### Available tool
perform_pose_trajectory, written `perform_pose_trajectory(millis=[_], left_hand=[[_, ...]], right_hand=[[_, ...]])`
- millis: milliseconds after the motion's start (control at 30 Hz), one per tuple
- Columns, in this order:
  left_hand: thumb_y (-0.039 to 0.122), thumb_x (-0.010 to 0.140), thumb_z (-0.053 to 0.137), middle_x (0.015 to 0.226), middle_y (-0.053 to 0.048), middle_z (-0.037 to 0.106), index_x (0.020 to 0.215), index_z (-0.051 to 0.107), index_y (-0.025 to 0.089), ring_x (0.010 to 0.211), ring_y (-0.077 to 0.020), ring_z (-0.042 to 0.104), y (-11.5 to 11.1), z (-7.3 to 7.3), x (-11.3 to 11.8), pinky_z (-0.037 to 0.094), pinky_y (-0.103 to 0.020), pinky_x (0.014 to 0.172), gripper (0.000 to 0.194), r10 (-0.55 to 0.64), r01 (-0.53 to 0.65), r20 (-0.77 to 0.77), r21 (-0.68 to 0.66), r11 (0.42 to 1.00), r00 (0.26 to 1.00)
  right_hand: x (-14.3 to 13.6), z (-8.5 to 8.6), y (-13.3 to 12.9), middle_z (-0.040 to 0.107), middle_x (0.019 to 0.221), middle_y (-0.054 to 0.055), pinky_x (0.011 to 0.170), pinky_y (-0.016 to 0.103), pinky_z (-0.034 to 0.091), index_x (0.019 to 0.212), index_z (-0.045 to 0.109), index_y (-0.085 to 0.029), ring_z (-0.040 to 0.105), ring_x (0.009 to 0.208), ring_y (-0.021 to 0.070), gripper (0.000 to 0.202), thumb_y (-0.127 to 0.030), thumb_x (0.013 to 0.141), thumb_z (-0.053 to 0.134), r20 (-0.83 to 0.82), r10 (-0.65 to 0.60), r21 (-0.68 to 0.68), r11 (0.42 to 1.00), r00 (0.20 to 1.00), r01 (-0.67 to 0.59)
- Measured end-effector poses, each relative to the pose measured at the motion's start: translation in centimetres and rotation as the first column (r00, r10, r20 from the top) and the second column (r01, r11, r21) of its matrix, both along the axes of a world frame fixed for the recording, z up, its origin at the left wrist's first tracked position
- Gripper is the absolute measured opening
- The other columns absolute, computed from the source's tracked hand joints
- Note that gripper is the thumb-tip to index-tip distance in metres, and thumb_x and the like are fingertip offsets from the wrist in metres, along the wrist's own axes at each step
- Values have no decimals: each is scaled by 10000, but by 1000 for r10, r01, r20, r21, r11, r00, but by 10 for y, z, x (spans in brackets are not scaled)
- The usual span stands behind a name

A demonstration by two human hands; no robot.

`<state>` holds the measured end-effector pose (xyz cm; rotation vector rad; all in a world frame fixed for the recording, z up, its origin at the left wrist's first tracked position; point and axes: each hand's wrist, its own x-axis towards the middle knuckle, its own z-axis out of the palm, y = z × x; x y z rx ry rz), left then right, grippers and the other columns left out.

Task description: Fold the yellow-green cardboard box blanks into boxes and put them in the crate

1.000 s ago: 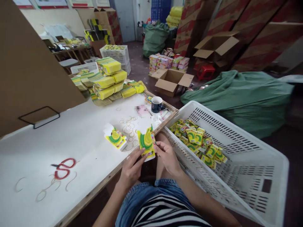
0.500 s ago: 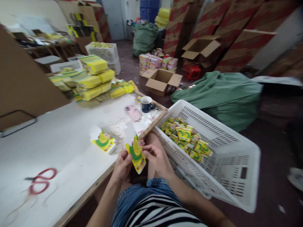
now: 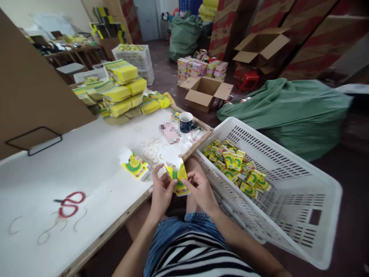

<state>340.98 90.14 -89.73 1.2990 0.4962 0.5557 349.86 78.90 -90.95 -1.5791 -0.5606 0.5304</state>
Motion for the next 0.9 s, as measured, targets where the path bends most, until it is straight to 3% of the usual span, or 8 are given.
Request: perform_pose_trajectory(millis=[133, 233, 467, 633, 733, 800, 900], left_hand=[[258, 833, 640, 1093, -80, 670, 1378, 198, 271, 965, -202, 677, 0, 8, -8, 537, -327, 817, 702, -134, 134, -7, 17, 991, 991], [276, 845, 627, 1167, -110, 646, 1370, 257, 254, 1055, -231, 647, 2, 12, -13, 530, -339, 847, 643, -243, 243, -9, 11, 970, 970], [275, 829, 660, 1136, -91, 657, 1208, 403, 243, 1034, -233, 643, 6, 21, -17, 532, -329, 829, 459, -343, 342, -3, -57, 938, 939], [248, 795, 703, 949, -46, 681, 1112, 483, 231, 839, -196, 672, 6, 29, -21, 538, -274, 680, 386, -375, 370, -75, -70, 926, 924], [251, 800, 701, 947, -43, 680, 1036, 501, 219, 770, -171, 675, 3, 28, -21, 532, -250, 643, 311, -394, 390, -74, -61, 919, 916], [260, 802, 702, 965, -52, 684, 1104, 468, 228, 786, -176, 685, 2, 25, -20, 537, -253, 662, 384, -390, 387, -46, -68, 920, 919], [274, 805, 703, 1009, -66, 685, 1342, 275, 285, 825, -198, 698, 1, 21, -18, 552, -289, 700, 687, -370, 366, -24, -108, 924, 929]], right_hand=[[9, 2, -8, 635, 986, 50, 592, 241, 470, 1308, 451, -215, 569, 651, 117, 511, -329, 840, 623, 55, 169, 43, 984, 984, -171], [15, 3, -13, 625, 970, 38, 569, 230, 455, 1418, 354, -243, 565, 655, 113, 606, -322, 869, 598, 66, 262, 47, 963, 963, -265], [27, 23, -18, 572, 733, -20, 556, 226, 422, 1308, 450, -208, 544, 614, 121, 443, -344, 903, 563, 168, 366, -5, 929, 915, -371], [35, 39, -19, 571, 688, -19, 532, 224, 408, 1015, 583, -185, 514, 563, 110, 238, -392, 929, 501, 188, 456, -48, 889, 870, -455], [37, 38, -17, 619, 750, 30, 623, 264, 452, 856, 631, -181, 573, 679, 148, 272, -396, 939, 487, 268, 397, -20, 913, 878, -407], [36, 32, -15, 647, 804, 58, 709, 298, 473, 811, 645, -185, 603, 785, 180, 279, -390, 934, 503, 309, 323, 27, 937, 895, -347], [34, 20, -13, 662, 871, 57, 694, 296, 490, 1073, 618, -205, 618, 788, 181, 262, -400, 909, 556, 216, 217, 93, 966, 952, -241]])
